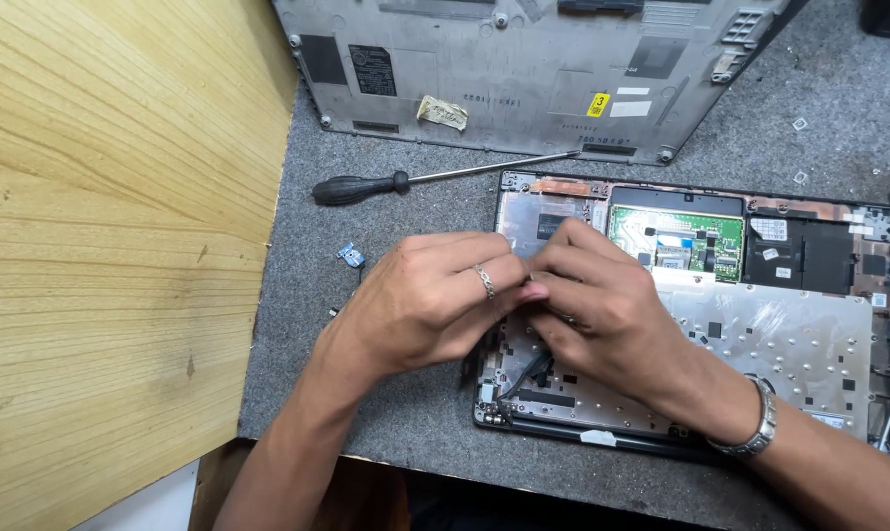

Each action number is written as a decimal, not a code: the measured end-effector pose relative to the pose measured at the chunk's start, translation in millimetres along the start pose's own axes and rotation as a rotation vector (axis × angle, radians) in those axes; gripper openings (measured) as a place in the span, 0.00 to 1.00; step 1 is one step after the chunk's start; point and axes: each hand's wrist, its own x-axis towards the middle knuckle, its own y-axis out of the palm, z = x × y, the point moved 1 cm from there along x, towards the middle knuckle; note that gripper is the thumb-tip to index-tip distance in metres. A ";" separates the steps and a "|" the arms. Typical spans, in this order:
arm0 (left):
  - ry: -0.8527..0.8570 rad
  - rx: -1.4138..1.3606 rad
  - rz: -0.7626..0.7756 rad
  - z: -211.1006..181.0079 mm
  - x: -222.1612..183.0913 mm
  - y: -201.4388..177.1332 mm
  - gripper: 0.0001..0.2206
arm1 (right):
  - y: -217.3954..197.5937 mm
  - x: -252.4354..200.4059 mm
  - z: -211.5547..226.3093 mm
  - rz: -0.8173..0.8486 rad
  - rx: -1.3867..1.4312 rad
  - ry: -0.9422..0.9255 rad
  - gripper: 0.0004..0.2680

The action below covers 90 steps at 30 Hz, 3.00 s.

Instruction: Disassembling and cleaning the internal components of a laptop using a screwdriver and a toothbrush.

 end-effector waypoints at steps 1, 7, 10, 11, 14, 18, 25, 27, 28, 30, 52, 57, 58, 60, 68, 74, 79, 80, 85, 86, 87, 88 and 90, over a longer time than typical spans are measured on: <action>0.005 -0.005 0.002 0.1 -0.1 -2.7 0.07 | -2.9 1.5 -2.3 -0.002 -0.005 0.005 0.05; -0.022 -0.047 0.042 4.3 -2.5 -7.0 0.04 | -3.8 6.2 -15.7 0.267 0.052 0.073 0.06; -0.030 -0.091 0.067 5.4 -3.3 -7.7 0.00 | 2.4 3.3 -14.3 0.226 0.170 0.060 0.08; -0.027 -0.131 0.073 6.0 -3.2 -8.0 0.02 | 3.6 2.7 -11.9 0.174 0.099 0.018 0.09; -0.033 -0.211 0.093 9.3 -4.1 -9.2 0.04 | 8.8 -0.9 -4.6 0.097 -0.052 -0.027 0.10; -0.041 -0.320 0.141 12.4 -4.2 -11.8 0.02 | 13.0 -2.7 4.6 0.042 -0.233 -0.077 0.11; -0.112 -0.346 0.136 6.4 -2.3 -13.4 0.03 | -3.6 -0.1 -6.5 0.141 -0.099 0.025 0.06; -0.169 -0.266 -0.020 1.4 -1.0 -20.1 0.08 | -17.6 3.5 -14.7 0.314 -0.098 0.085 0.09; -0.168 -0.268 -0.015 -0.4 -2.2 -20.1 0.08 | -24.5 2.7 -13.9 0.310 -0.098 0.088 0.09; -0.212 -0.131 -0.186 0.6 -1.4 -21.6 0.08 | -40.0 2.3 -14.5 0.464 -0.210 0.085 0.07; -0.407 -0.087 -0.361 -4.6 32.7 18.3 0.07 | -28.2 -44.4 12.6 0.259 -0.631 -0.087 0.11; 0.051 -0.070 0.055 -19.2 136.7 54.7 0.02 | -21.9 -56.7 3.7 0.128 -0.466 -0.103 0.13; 0.059 -0.066 0.056 -12.2 150.8 69.9 0.02 | -21.9 -56.9 3.1 0.122 -0.474 -0.106 0.13; 0.127 -0.137 0.060 1.5 178.2 101.5 0.05 | -20.9 -58.3 1.7 0.162 -0.505 -0.057 0.10; 0.171 -0.182 0.140 39.5 214.8 164.4 0.07 | -17.9 -61.0 -5.7 0.198 -0.431 0.000 0.11; 0.149 -0.146 0.181 32.1 211.0 151.7 0.08 | -15.8 -61.6 -6.7 0.185 -0.443 0.004 0.10; 0.121 -0.119 0.069 6.3 187.5 102.6 0.08 | -23.9 -58.4 -0.2 0.180 -0.449 -0.002 0.12; 0.047 -0.135 0.025 1.6 179.4 93.4 0.07 | -25.8 -57.4 0.7 0.166 -0.450 -0.017 0.12; -0.140 -0.123 -0.017 5.8 157.2 81.4 0.07 | -25.6 -51.9 4.7 0.136 -0.469 -0.047 0.10; -0.115 -0.123 0.009 9.5 160.0 88.2 0.07 | -23.7 -52.2 3.5 0.146 -0.461 -0.041 0.11; -0.092 -0.124 0.034 13.2 163.3 95.8 0.08 | -22.6 -53.1 2.2 0.157 -0.453 -0.034 0.12; -0.094 -0.123 0.034 16.6 167.9 104.9 0.08 | -19.4 -54.7 0.4 0.158 -0.451 -0.035 0.12; 0.002 -0.166 0.081 22.2 181.4 127.2 0.08 | -15.6 -59.8 -4.8 0.196 -0.426 -0.002 0.12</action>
